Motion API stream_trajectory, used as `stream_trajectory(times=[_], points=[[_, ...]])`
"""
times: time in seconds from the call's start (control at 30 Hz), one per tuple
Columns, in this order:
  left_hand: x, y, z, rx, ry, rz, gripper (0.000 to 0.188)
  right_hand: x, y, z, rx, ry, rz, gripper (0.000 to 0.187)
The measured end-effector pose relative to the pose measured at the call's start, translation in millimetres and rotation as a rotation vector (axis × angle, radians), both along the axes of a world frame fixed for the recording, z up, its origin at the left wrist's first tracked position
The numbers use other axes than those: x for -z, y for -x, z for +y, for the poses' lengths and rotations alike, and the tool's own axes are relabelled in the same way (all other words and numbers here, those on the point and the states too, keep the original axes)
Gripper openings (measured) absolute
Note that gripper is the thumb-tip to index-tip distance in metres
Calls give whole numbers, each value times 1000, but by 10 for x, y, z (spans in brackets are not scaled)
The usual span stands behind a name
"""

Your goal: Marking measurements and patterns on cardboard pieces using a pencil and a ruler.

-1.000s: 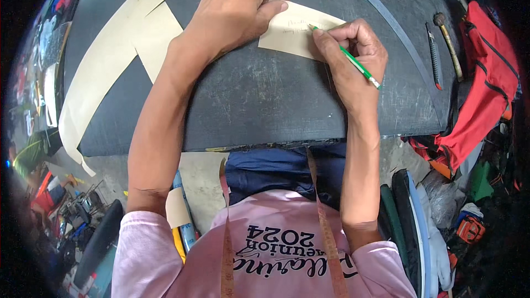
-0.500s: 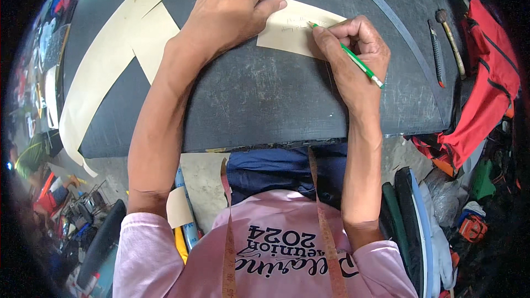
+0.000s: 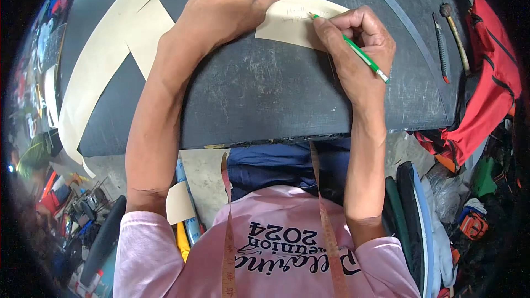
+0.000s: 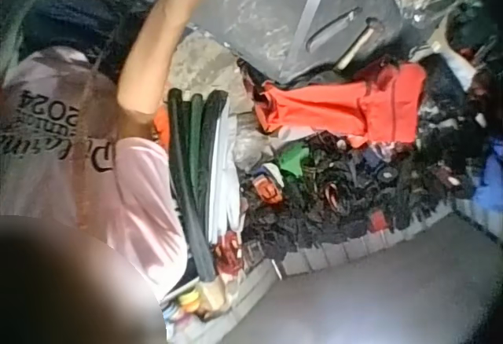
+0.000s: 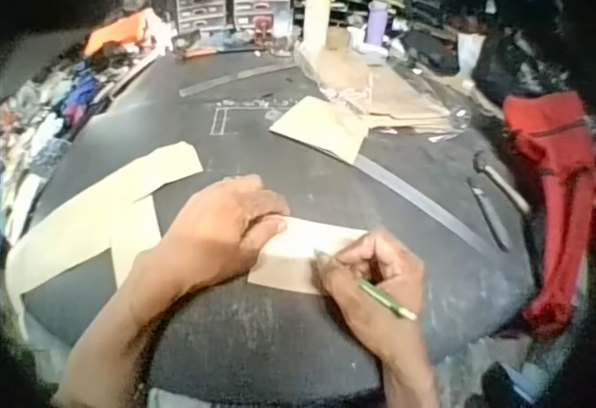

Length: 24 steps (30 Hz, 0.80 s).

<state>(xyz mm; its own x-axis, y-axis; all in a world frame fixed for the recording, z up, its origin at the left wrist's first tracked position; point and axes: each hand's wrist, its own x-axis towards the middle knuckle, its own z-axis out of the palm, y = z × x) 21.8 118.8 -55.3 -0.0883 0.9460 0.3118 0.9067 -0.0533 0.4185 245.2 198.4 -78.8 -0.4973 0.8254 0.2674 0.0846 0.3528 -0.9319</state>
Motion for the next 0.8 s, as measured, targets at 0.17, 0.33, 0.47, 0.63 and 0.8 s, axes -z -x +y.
stream_trajectory(times=[0.17, 0.33, 0.47, 0.63, 0.8], points=[[49, -7, 10, 60, -133, 29, 18, 29, -2, 11, -13, -35, -11, 20], [-9, -29, -2, 75, -137, 8, 15, 23, -1, 8, -5, -50, -27, 20], [-40, -41, 1, 85, -119, 1, 13, 29, 1, 12, -4, -29, -5, 20], [106, -16, 116, 244, -409, -111, 13, 36, 3, 10, -22, 5, 14, 21], [-20, -49, 27, 72, -107, 4, 13, 55, -17, 23, -12, 10, 23, 20]])
